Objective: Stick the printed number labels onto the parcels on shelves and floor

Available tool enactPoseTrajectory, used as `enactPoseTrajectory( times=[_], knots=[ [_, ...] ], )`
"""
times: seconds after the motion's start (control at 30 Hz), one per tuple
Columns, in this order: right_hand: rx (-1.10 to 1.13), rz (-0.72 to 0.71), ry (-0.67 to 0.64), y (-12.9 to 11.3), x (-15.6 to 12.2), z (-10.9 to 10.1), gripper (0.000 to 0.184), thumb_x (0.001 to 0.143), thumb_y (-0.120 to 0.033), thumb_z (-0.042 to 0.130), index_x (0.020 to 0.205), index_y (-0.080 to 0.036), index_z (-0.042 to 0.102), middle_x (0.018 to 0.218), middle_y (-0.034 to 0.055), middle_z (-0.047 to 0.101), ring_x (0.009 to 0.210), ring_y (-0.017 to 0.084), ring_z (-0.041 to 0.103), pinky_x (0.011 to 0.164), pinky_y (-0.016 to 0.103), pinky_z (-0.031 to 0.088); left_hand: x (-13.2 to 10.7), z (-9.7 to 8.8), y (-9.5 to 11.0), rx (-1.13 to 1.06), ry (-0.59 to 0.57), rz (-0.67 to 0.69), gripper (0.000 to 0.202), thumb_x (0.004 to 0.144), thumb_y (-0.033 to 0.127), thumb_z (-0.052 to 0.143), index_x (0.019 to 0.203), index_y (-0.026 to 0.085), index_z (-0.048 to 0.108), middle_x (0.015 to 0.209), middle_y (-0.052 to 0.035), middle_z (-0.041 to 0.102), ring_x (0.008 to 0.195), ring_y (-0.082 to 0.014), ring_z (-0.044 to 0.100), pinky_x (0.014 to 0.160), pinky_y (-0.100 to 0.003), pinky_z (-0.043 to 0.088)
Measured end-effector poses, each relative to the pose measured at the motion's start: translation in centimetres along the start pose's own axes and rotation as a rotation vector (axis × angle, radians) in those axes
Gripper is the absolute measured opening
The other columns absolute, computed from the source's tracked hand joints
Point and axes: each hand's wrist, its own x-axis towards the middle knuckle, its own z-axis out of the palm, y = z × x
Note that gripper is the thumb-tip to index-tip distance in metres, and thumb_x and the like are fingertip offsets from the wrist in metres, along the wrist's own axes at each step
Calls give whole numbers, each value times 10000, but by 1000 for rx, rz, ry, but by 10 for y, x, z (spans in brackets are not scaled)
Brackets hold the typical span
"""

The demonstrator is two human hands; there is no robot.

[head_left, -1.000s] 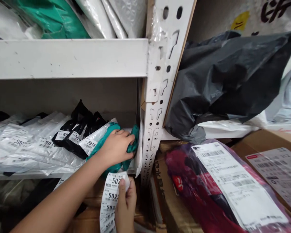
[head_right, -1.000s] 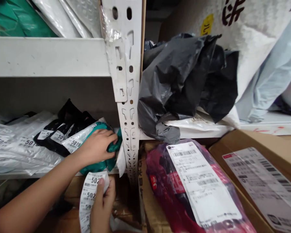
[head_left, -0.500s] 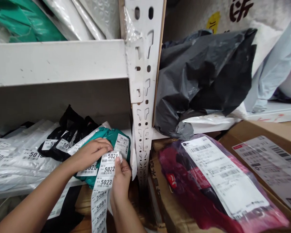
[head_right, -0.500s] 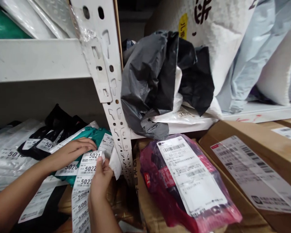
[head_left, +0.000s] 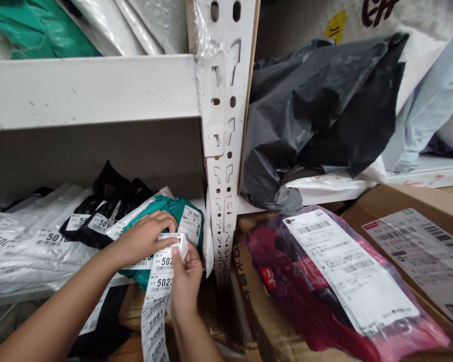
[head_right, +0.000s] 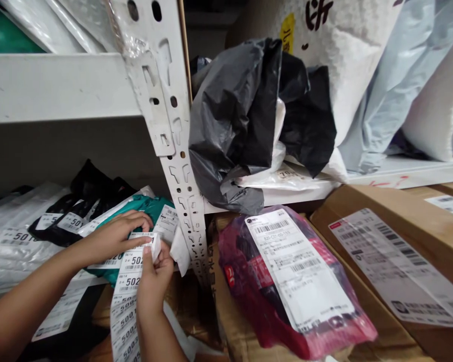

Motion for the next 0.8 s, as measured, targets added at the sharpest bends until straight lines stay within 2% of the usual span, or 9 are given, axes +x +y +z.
enactPoseTrajectory(
  times=[0.07,0.17,0.33,0.47,0.53,0.63,0.73,0.8],
  knots=[
    [-40,5,10,0,1,0,340,689,-418,705,882,-140,675,872,68,743,796,196,671,731,290,520,1,1,-1,7,0,13,222,879,445,512,836,231,549,967,-13,626,952,-218,528,831,-328,390],
    [-107,30,70,0,4,1,362,662,-491,698,691,-133,655,656,47,707,613,174,624,587,272,493,2,2,0,35,20,7,240,892,451,491,819,228,542,945,-14,625,933,-219,527,807,-330,389],
    [-32,136,133,5,3,0,500,653,-626,652,696,-128,657,631,57,689,575,167,598,571,284,485,3,8,4,171,76,11,255,905,414,477,770,213,558,899,-24,606,902,-226,514,773,-341,384],
    [-48,112,76,5,-7,-8,432,571,-537,765,700,-155,610,623,14,662,555,133,549,531,244,443,4,9,3,221,67,-20,202,904,360,488,799,203,558,913,-36,584,867,-223,521,750,-339,390],
    [-88,128,74,6,-14,-13,444,568,-561,755,656,-167,573,554,-13,604,504,111,485,489,230,402,4,8,3,198,60,-12,206,898,361,496,778,204,558,904,-30,578,842,-212,527,747,-334,391],
    [-175,157,144,20,-32,-23,545,604,-691,650,519,-199,434,453,-55,437,454,80,344,448,219,322,4,6,3,157,65,8,241,888,390,504,740,208,560,867,-23,577,807,-202,525,735,-325,391],
    [-279,238,19,47,-53,-28,628,567,-744,633,447,-215,317,447,-73,300,480,73,270,463,217,275,3,4,3,126,63,3,248,887,407,507,754,206,568,857,-27,580,816,-206,532,746,-324,403],
    [-274,293,-74,64,-63,-25,612,496,-717,706,449,-202,380,461,-70,327,492,77,308,484,215,301,3,3,3,96,52,7,236,887,406,511,777,209,580,872,-29,591,842,-207,546,777,-325,415]
  ],
)
